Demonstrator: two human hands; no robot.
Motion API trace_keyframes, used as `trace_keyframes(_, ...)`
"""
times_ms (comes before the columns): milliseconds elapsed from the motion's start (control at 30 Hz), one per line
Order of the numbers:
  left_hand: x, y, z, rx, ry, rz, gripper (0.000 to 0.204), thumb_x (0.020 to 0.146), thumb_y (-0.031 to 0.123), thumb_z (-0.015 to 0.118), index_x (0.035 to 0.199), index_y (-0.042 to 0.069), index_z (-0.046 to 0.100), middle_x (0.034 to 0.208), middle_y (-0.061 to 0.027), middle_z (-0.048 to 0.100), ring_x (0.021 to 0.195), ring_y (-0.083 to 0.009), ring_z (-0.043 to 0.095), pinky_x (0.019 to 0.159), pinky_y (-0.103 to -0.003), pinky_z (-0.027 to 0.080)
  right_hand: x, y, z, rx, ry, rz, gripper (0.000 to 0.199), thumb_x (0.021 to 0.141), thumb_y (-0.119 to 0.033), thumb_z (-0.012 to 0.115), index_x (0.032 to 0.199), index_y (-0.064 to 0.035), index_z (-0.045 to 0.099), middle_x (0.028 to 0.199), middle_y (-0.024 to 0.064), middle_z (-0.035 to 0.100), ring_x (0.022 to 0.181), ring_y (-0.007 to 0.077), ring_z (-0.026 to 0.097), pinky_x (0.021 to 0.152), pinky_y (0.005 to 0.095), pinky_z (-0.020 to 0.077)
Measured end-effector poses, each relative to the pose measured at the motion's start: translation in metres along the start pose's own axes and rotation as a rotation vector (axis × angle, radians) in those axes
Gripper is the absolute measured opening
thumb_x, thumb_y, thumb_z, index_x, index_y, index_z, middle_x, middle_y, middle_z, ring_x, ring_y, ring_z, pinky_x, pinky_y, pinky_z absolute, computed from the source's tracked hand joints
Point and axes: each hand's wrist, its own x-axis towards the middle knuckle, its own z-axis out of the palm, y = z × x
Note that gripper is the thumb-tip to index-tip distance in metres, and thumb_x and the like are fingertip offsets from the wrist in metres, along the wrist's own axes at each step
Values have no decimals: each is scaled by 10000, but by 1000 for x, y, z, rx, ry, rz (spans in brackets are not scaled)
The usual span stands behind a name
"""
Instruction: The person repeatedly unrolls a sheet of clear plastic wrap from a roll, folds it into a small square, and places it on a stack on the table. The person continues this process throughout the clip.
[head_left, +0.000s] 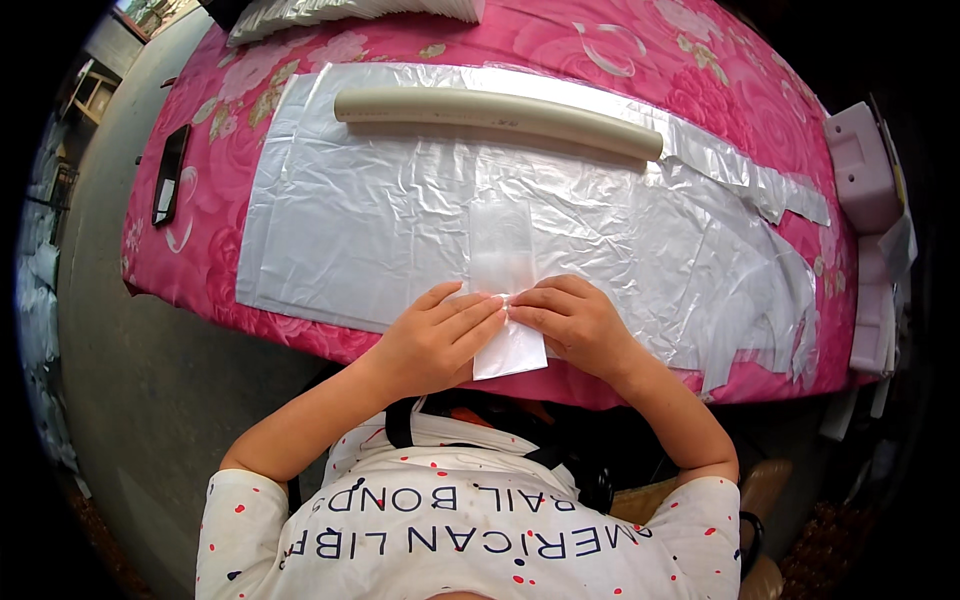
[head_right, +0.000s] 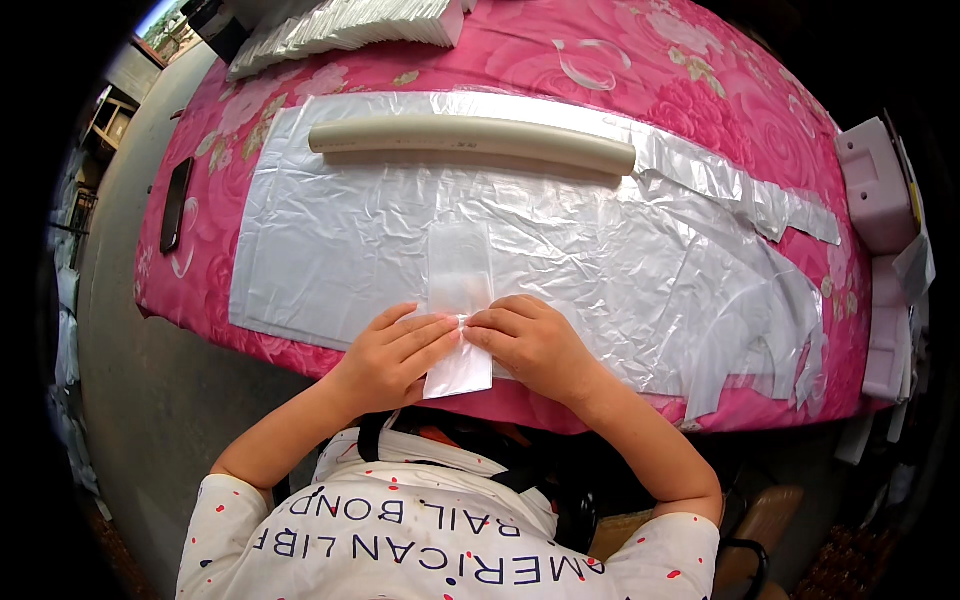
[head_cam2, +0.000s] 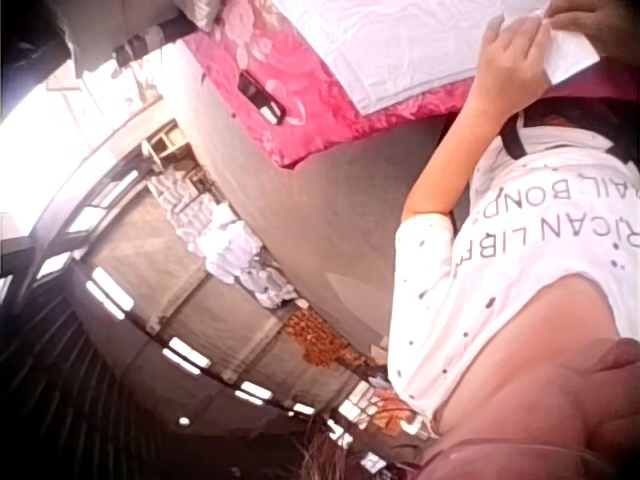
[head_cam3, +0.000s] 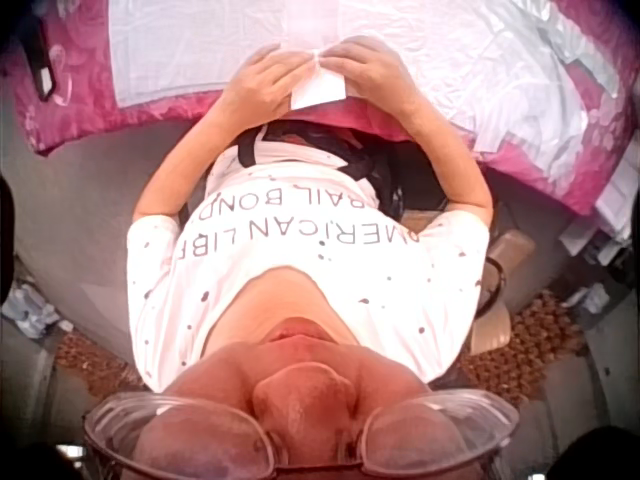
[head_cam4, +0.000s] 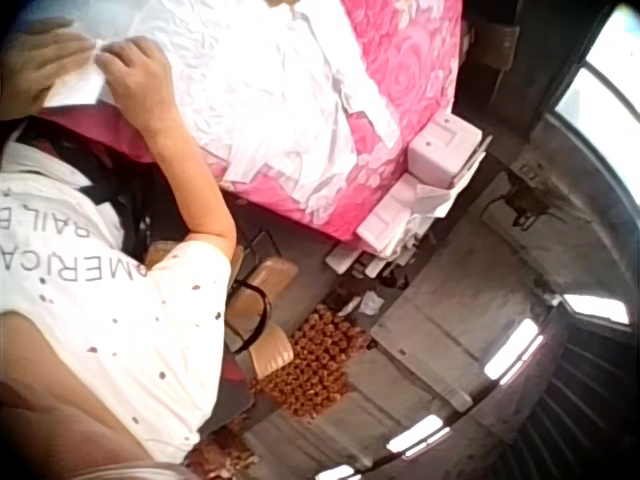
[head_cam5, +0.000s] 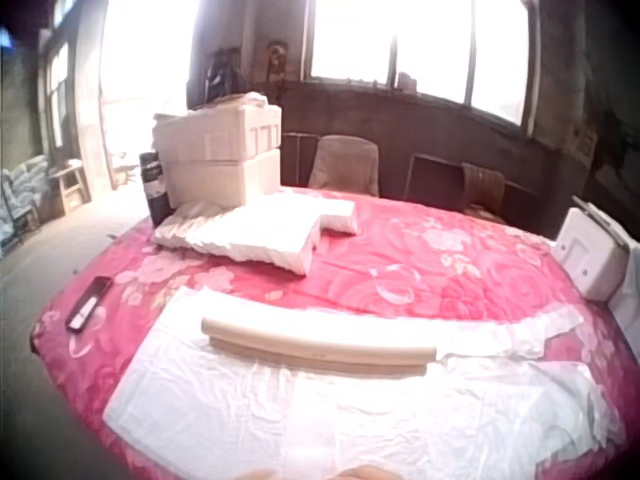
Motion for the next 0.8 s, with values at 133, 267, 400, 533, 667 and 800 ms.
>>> trace_keyframes(133,1,-2,2,-63,28,-29,438,652,32,635,1088,27,599,1066,-106,636,969,-229,616,851,-355,454,0,-2,-4,-2,3,44,289,642,-38,664,927,-85,658,910,25,646,794,207,589,700,318,500)
trace_keyframes(267,4,-6,6,-232,82,-190,426,680,9,655,1101,15,591,959,-113,655,831,-236,627,734,-345,470,3,4,-4,102,36,235,237,687,-46,677,919,-95,673,787,47,639,678,214,577,599,317,477)
trace_keyframes(400,12,-8,0,-281,-22,-496,501,792,69,623,1256,-32,463,791,-131,650,675,-270,613,607,-333,463,20,0,-11,281,-33,642,128,817,-154,633,852,-40,681,630,111,596,564,224,565,541,325,433)
trace_keyframes(533,34,-10,-7,-461,-30,-771,600,805,94,625,1299,-108,351,732,-148,639,605,-285,615,577,-319,473,41,10,-15,382,-142,893,269,861,-238,585,781,3,673,584,100,604,500,169,567,519,304,436)
trace_keyframes(667,36,-24,0,-533,74,-820,704,816,84,621,1372,-86,225,720,-121,627,528,-181,577,568,-248,446,56,18,-20,422,-292,1033,318,855,-253,576,702,16,649,573,78,604,492,139,580,524,279,446)
trace_keyframes(800,39,-22,-12,-470,43,-815,676,798,77,632,1366,-51,290,913,-133,620,699,-181,612,607,-262,476,61,22,-23,453,-339,1076,329,847,-256,579,650,5,622,569,67,595,507,128,598,521,271,448)
